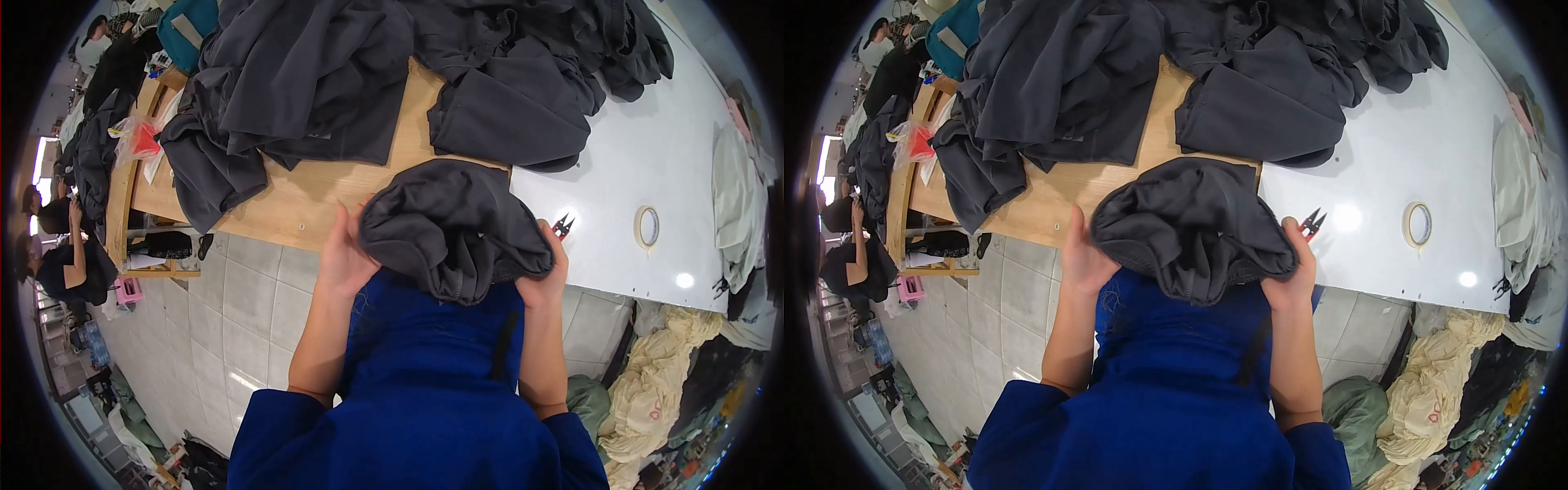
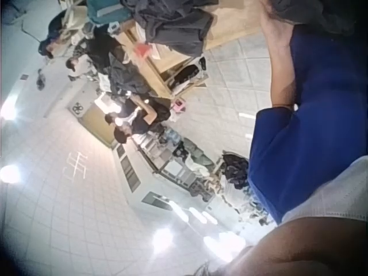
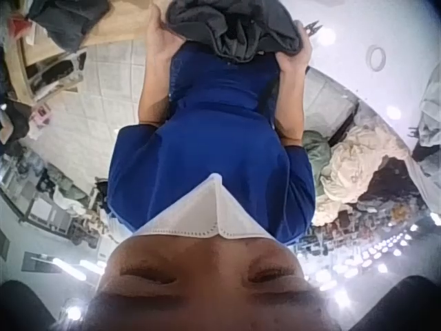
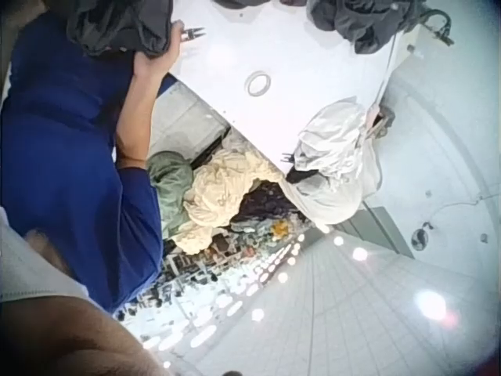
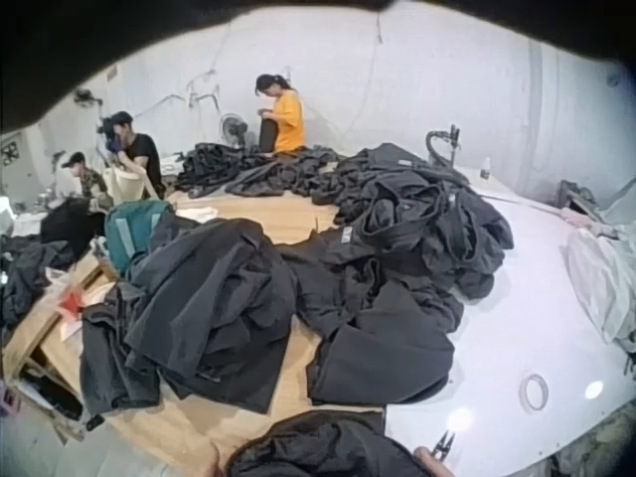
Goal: Trimming excess threads from the elastic waistband of grey trousers using thread nippers.
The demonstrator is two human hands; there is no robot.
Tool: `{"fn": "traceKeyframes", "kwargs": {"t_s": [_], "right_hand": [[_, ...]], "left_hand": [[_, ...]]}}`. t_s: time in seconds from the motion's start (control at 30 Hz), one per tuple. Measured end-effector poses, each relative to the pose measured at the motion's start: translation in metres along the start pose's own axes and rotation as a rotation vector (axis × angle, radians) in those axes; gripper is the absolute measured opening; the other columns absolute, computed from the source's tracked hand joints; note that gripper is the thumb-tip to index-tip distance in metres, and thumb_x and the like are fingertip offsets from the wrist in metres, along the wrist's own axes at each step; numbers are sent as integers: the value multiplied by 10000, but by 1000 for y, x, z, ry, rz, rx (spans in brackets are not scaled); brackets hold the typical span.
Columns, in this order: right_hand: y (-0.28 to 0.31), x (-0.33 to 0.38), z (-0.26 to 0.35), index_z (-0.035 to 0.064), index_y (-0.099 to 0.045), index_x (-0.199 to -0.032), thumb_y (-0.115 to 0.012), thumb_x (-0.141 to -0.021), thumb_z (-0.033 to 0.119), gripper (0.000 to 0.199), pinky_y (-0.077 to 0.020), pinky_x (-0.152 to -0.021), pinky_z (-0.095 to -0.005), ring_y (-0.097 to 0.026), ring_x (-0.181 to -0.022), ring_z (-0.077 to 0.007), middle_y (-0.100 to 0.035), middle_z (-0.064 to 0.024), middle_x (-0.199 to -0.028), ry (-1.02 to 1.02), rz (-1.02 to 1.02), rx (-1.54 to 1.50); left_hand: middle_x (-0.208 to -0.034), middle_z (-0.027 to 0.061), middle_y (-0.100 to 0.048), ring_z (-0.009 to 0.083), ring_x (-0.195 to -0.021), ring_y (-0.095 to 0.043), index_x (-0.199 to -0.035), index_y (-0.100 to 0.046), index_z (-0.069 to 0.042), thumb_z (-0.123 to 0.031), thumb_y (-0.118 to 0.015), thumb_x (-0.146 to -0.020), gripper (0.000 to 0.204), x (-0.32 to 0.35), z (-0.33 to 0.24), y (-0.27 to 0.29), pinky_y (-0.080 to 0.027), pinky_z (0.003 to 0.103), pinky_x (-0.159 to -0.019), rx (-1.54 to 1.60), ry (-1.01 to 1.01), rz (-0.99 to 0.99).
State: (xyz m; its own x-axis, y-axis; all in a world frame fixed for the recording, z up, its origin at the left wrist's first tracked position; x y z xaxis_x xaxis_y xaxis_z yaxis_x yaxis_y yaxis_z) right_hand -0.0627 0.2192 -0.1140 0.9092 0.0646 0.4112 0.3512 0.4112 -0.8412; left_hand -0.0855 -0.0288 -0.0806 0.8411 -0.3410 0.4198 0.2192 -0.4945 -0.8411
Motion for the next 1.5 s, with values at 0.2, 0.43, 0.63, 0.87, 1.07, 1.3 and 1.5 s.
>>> {"fn": "traceKeyframes", "kwargs": {"t_s": [0.2, 0.43, 0.63, 0.87, 1.07, 1.3, 1.5], "right_hand": [[-6, 5, 5, 65, -499, -862, -435, -937, 223, 186, -419, -856, -339, -547, -905, -184, -570, -61, -879, 34, 9, -37], [-2, 5, 7, 90, -444, -793, -424, -946, 236, 212, -415, -803, -316, -519, -822, -163, -512, -40, -800, 46, 43, -25], [-3, 16, 11, 75, -479, -1090, -443, -931, 158, 182, -491, -824, -359, -622, -925, -243, -627, -158, -969, 50, 5, 32], [-21, 33, 32, 97, -437, -1188, -501, -873, 214, 341, -412, -943, -499, -536, -1093, -387, -576, -240, -1128, 206, 349, -8], [-51, 37, 44, 120, -381, -982, -572, -794, 152, 270, -458, -808, -420, -601, -797, -274, -608, -116, -810, 278, 471, -7], [-58, 38, 44, 138, -366, -950, -574, -786, 176, 267, -450, -743, -387, -563, -719, -225, -558, -84, -722, 289, 427, 8], [-61, 37, 43, 103, -392, -931, -580, -787, 162, 244, -427, -729, -342, -526, -728, -200, -555, -93, -743, 232, 468, -21]], "left_hand": [[-1179, 110, -540, 239, -1132, -511, -1170, -469, -58, -286, -373, -967, 320, -1, 1, -3, -403, 379, -965, 155, 38, 138], [-1133, 116, -560, 209, -1075, -550, -1255, -388, -66, -222, -405, -953, 340, 5, 1, -14, -438, 342, -919, -26, -49, 67], [-1090, 157, -589, 160, -995, -576, -1429, -66, -106, 20, -519, -844, 752, 20, -6, -51, -436, 274, -872, -638, -159, 189], [-1035, 183, -612, 155, -932, -598, -1430, -41, -91, 57, -559, -791, 836, 29, -31, -65, -450, 250, -823, -853, -308, 177], [-707, 18, -532, 47, -649, -498, -1402, -183, -65, 99, -529, -760, 748, 32, -55, -66, -366, 160, -586, -1026, -524, -37], [-641, -58, -410, 13, -587, -391, -1234, -470, -30, 89, -539, -766, 488, 34, -71, -55, -281, 141, -550, -960, -656, -178], [-678, -42, -498, 8, -599, -435, -1215, -482, -28, 49, -534, -813, 413, 31, -66, -50, -294, 134, -524, -906, -629, -147]]}}
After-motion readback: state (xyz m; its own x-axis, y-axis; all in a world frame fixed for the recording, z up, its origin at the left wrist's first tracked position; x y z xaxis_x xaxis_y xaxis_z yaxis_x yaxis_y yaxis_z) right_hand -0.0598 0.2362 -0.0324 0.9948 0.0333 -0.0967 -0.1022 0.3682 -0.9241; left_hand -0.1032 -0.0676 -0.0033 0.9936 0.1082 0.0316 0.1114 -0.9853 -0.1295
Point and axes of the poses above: each hand's wrist, its own x-axis away from the middle knuckle, its own y-axis out of the back of the hand, z = x × y, the point moved 8 cm from there along -x, towards the middle knuckle
